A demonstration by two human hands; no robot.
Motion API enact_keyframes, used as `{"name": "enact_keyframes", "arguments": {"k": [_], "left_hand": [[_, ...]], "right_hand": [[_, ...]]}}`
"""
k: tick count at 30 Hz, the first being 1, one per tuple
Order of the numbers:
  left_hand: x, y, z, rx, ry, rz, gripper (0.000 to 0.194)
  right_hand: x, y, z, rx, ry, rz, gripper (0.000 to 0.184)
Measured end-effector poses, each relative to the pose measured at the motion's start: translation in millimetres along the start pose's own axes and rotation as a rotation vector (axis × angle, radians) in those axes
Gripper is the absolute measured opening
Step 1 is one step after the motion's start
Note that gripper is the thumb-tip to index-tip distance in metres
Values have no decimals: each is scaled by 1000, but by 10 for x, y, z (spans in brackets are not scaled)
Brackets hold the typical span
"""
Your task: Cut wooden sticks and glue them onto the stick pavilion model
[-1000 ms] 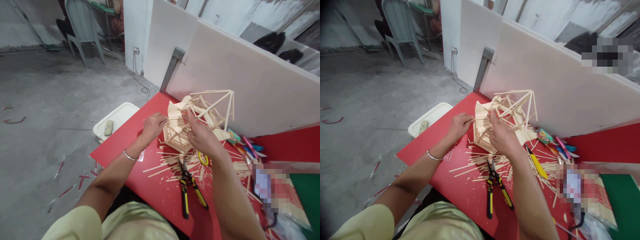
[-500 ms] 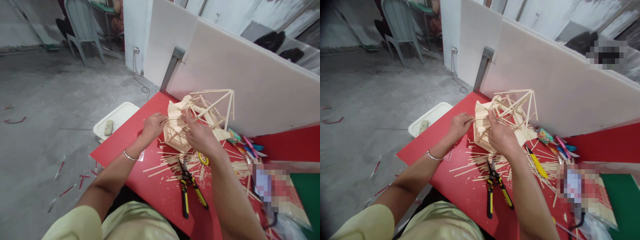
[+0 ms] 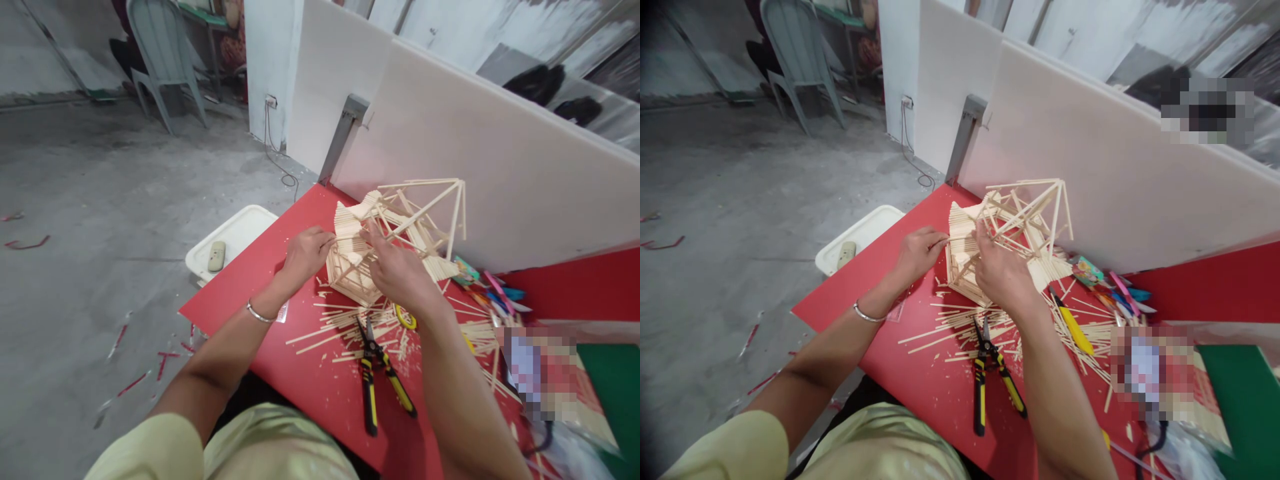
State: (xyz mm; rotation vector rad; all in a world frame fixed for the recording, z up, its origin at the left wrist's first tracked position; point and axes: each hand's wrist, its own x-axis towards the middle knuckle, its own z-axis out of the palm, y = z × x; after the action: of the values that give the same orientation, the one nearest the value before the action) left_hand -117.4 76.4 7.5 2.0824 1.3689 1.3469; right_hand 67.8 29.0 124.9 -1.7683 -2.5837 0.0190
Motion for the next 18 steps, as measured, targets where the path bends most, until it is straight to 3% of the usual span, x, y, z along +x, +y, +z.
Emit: {"name": "enact_keyframes", "arguments": {"k": [6, 10, 14, 18], "left_hand": [[1, 2, 2, 13, 15, 8, 29], [24, 146, -145, -27, 86, 59, 30], [23, 327, -378, -174, 250, 86, 25], [-78, 396, -444, -286, 307, -8, 16]], "right_hand": [[35, -22, 0, 11, -7, 15, 79], [-74, -93, -68, 14, 90, -23, 76], [-666, -86, -52, 135, 229, 113, 67], [-1569, -43, 244, 301, 189, 324, 52]]}}
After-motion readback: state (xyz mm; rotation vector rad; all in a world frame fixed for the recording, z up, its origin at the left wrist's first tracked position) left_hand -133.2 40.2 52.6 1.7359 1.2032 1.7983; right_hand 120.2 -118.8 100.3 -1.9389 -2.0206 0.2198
